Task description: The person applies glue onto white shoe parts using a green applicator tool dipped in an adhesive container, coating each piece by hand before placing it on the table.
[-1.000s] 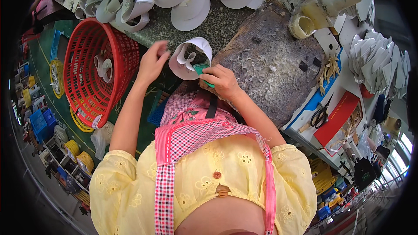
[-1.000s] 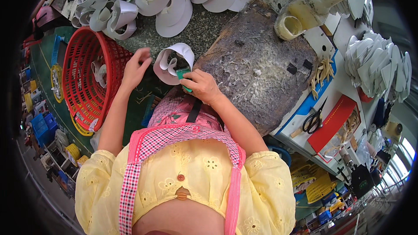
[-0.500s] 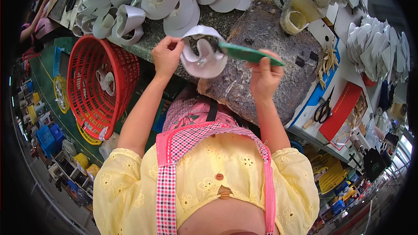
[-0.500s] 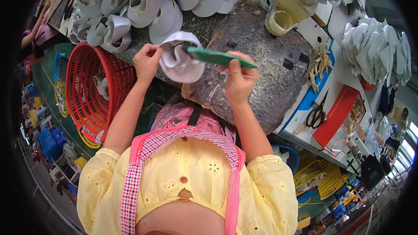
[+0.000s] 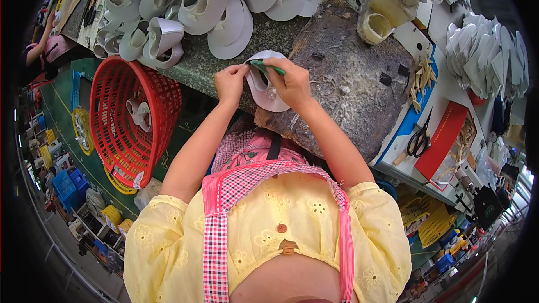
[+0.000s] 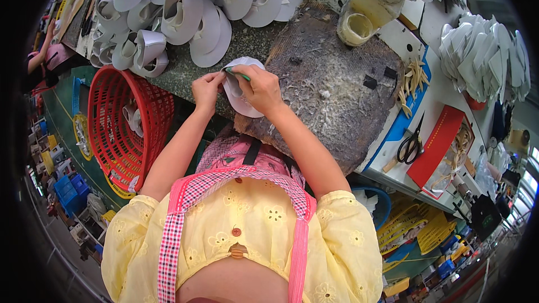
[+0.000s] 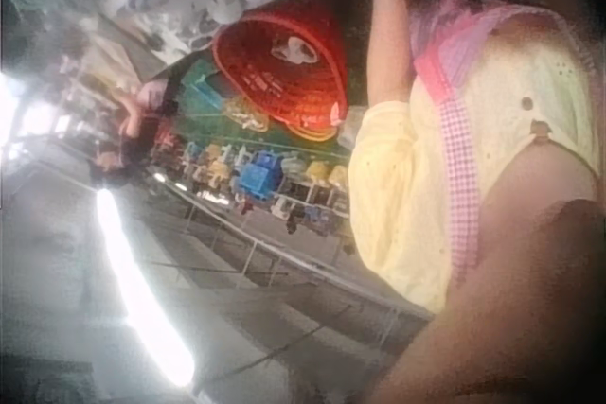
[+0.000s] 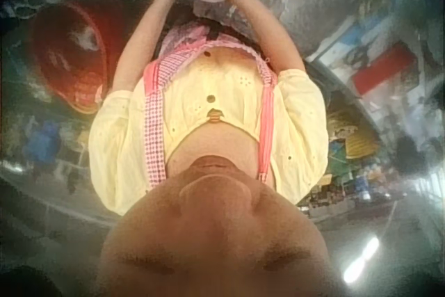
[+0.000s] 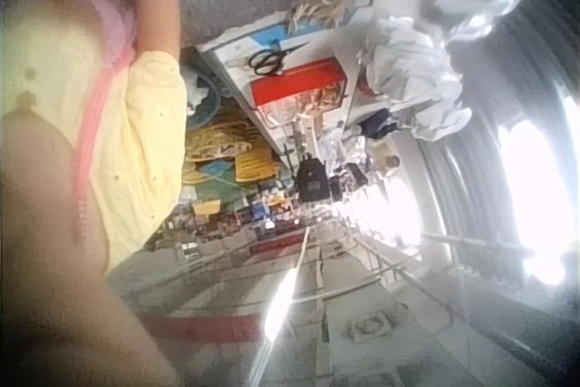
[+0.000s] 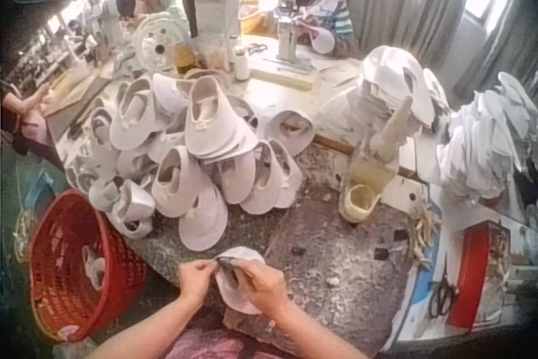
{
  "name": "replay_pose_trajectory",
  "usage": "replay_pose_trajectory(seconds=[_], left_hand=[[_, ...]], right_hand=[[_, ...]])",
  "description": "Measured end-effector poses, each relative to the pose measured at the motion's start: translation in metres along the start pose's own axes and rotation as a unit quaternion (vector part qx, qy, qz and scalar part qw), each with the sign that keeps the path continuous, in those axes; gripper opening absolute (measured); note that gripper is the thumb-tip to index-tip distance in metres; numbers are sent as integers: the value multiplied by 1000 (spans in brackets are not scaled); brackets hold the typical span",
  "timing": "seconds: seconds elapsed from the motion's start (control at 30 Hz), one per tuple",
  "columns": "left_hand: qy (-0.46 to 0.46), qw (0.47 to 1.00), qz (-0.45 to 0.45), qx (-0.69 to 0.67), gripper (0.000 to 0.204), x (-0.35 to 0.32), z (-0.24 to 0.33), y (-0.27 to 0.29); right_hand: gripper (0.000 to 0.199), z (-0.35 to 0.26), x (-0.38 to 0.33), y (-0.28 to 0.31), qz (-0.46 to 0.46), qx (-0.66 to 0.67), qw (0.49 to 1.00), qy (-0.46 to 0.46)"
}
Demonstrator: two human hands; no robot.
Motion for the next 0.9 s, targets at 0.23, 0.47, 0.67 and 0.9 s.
replay_pose_trajectory(seconds=[0.23,0.47,0.67,0.9], left_hand=[[96,985,26,-138,14,-10,-12,-3],[33,995,50,-85,17,-9,-13,-6],[-9,997,61,-47,18,-6,-14,-2],[-5,998,39,-42,16,-4,-9,13]], right_hand=[[11,-7,-1,-6,57,-39,996,-51],[9,0,6,0,30,-3,987,-159],[11,1,12,-8,-43,-11,990,-133],[10,-1,19,10,-101,91,966,-221]])
Point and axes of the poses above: each hand's wrist, its own x-axis towards the middle knuckle, its own y-axis out of the back of the hand, z = x × y, the point moved 6 cm from there along x, towards the middle knuckle, and after that the axes turned 7 degrees about z, right-handed, at the moved point
